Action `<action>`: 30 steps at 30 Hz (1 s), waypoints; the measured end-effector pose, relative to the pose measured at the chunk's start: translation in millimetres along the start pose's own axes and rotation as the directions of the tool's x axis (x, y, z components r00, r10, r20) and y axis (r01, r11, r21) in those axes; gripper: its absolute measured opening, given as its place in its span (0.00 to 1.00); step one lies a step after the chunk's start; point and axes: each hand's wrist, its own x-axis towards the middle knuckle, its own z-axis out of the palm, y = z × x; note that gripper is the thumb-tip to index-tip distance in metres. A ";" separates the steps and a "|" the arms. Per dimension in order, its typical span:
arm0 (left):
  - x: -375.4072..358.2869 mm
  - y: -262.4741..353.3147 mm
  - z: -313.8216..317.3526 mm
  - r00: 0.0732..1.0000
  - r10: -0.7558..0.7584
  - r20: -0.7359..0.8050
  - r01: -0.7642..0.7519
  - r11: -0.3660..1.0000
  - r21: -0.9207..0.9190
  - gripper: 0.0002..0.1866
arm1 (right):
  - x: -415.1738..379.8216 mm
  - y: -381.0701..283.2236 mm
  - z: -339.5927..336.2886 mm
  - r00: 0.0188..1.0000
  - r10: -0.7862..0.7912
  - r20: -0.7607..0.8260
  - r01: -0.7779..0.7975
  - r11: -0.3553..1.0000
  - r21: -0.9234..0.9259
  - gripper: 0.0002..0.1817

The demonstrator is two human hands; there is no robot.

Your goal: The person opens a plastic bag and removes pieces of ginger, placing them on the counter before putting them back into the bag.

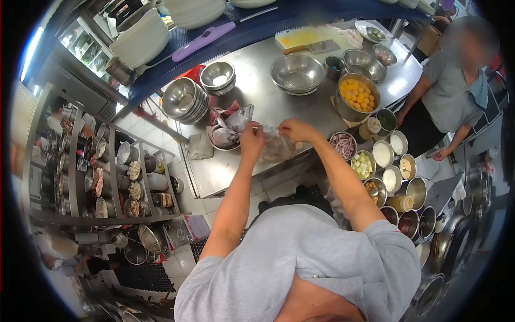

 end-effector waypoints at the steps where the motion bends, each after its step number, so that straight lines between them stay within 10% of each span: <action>1: -7.5 -2.2 3.7 0.952 0.235 -0.195 -0.211 0.968 0.137 0.10 | -4.3 -6.7 -3.5 0.991 0.130 0.041 -0.133 0.986 0.096 0.14; 3: -19.1 -0.5 10.9 0.813 0.471 -0.342 -0.377 0.874 0.306 0.08 | -5.3 -4.7 -1.5 0.991 0.136 0.012 -0.137 0.986 0.096 0.14; 5: -28.1 0.1 14.7 0.679 0.727 -0.104 -0.619 0.642 0.452 0.06 | -6.1 -4.4 0.8 0.990 0.142 -0.010 -0.140 0.985 0.096 0.14; 30: 16.6 -8.5 13.2 0.824 0.548 0.142 -0.543 0.694 0.472 0.10 | -21.3 -17.4 6.9 0.940 -0.001 -0.342 -0.011 0.999 -0.034 0.11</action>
